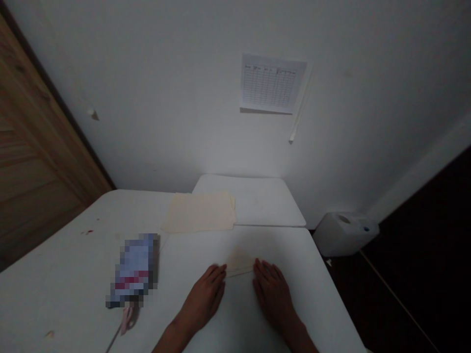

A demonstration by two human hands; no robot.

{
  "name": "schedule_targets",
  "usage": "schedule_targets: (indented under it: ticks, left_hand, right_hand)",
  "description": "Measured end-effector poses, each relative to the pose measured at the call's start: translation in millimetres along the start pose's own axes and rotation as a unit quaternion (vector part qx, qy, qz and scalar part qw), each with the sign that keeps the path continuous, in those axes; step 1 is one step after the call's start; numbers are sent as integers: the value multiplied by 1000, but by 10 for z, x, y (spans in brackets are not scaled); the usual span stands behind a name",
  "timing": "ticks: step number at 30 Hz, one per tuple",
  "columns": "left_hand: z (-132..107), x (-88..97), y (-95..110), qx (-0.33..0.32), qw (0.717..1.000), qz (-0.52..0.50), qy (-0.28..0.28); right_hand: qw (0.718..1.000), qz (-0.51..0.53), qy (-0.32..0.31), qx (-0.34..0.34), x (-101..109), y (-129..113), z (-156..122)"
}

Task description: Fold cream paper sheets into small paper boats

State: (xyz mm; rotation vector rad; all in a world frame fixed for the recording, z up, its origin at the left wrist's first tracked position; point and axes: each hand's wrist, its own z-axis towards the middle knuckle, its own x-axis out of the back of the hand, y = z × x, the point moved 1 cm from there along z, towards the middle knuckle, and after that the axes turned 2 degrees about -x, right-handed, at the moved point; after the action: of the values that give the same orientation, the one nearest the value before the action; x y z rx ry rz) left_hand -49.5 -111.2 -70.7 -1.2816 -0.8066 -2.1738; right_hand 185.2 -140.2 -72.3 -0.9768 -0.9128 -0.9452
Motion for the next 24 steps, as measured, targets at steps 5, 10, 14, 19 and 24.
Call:
schedule_targets:
  ticks: [5,10,14,19,24]
  left_hand:
    - [20,-26,6,17,1000,-5,10]
    - [60,-82,-41,17,1000,-10,16]
    - [76,-61,-35,16,999,-21,19]
    - [29,-9,-3,19,999,-21,29]
    - [-50,47,-49,67,995,-20,76]
  right_hand:
    - [999,-8,30,-6,41,70,19]
    - [999,10,53,6,-1,-21,188]
    - [992,75,34,97,-76,-145,325]
    - [989,103,44,95,-123,-220,348]
    - [994,78,42,70,-100,-288,344]
